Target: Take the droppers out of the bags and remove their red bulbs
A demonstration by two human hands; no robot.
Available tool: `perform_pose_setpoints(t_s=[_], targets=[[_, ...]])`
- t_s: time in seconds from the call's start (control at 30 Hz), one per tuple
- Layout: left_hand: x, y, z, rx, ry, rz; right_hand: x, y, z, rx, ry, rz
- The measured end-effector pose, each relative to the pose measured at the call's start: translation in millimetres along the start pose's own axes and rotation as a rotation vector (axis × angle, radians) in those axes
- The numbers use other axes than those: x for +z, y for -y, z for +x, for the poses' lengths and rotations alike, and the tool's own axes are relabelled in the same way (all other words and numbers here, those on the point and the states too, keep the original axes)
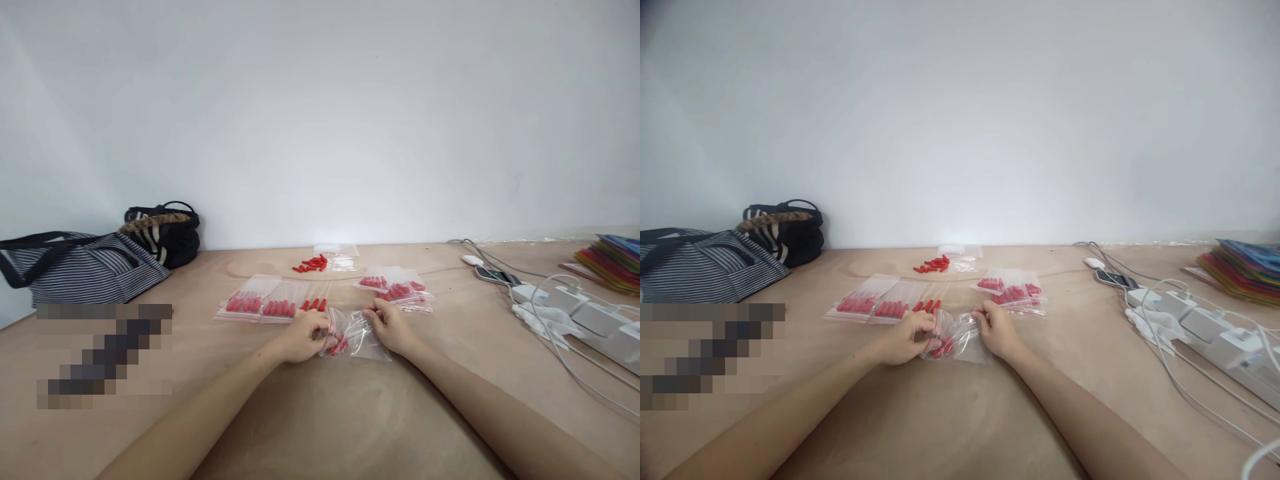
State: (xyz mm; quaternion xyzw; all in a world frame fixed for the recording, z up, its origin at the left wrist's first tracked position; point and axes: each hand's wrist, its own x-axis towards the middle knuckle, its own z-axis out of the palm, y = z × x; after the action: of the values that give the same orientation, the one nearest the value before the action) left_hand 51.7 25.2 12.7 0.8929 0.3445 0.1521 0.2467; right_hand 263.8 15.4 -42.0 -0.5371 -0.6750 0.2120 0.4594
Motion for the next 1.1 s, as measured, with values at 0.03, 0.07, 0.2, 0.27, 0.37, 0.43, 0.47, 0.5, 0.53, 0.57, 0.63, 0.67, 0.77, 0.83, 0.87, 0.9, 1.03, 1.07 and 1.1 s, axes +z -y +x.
perform_pose_setpoints(t_s=[0.03,0.07,0.2,0.27,0.37,0.43,0.47,0.5,0.53,0.57,0.63,0.67,0.77,0.83,0.87,0.9,1.03,1.07,1.1], targets=[[-0.8,-1.5,-0.2,0.000,0.004,0.007,1.0,-0.6,0.0,0.031,0.000,0.036],[-1.6,-3.3,-0.3,-0.003,0.008,0.012,2.3,-1.1,-0.1,0.053,0.002,0.060],[-5.1,-10.5,-0.6,-0.030,0.039,0.033,7.1,-1.5,-2.4,0.108,0.020,0.121],[-6.3,-12.7,-1.1,-0.041,0.057,0.050,7.6,0.3,-3.5,0.148,0.047,0.183],[-5.7,-15.2,-2.7,-0.018,0.087,0.114,6.0,4.5,-4.3,0.199,0.088,0.308],[-3.0,-17.0,-4.2,0.003,0.081,0.197,4.9,6.7,-4.3,0.205,0.102,0.363],[-1.0,-17.9,-5.0,0.008,0.073,0.242,4.5,7.4,-4.2,0.206,0.108,0.381],[1.3,-18.7,-5.8,0.012,0.064,0.282,4.3,7.9,-4.1,0.207,0.113,0.395],[3.6,-19.2,-6.5,0.015,0.052,0.316,4.1,8.2,-4.0,0.206,0.114,0.407],[5.9,-19.3,-7.2,0.015,0.038,0.340,4.0,8.3,-3.9,0.204,0.111,0.416],[9.6,-18.4,-8.1,0.005,0.015,0.349,3.8,8.2,-3.7,0.200,0.102,0.428],[10.8,-17.5,-8.5,-0.003,0.007,0.334,3.8,8.1,-3.6,0.202,0.096,0.432],[11.0,-14.4,-9.0,-0.015,0.002,0.255,3.6,7.9,-3.4,0.222,0.077,0.445],[9.4,-13.0,-9.2,0.012,-0.009,0.196,3.6,8.0,-3.1,0.227,0.065,0.458],[8.4,-12.4,-9.3,0.027,-0.011,0.164,3.6,8.1,-2.9,0.227,0.061,0.465],[7.7,-11.7,-9.5,0.033,-0.013,0.130,3.5,8.3,-2.6,0.227,0.060,0.470],[8.8,-5.6,-10.0,-0.012,-0.016,-0.005,2.0,9.5,-1.8,0.227,0.060,0.473],[10.1,-3.3,-10.1,-0.014,-0.023,-0.051,1.3,9.6,-1.6,0.231,0.063,0.477],[11.4,-1.1,-10.1,-0.009,-0.032,-0.101,0.6,9.7,-1.4,0.236,0.068,0.482]])
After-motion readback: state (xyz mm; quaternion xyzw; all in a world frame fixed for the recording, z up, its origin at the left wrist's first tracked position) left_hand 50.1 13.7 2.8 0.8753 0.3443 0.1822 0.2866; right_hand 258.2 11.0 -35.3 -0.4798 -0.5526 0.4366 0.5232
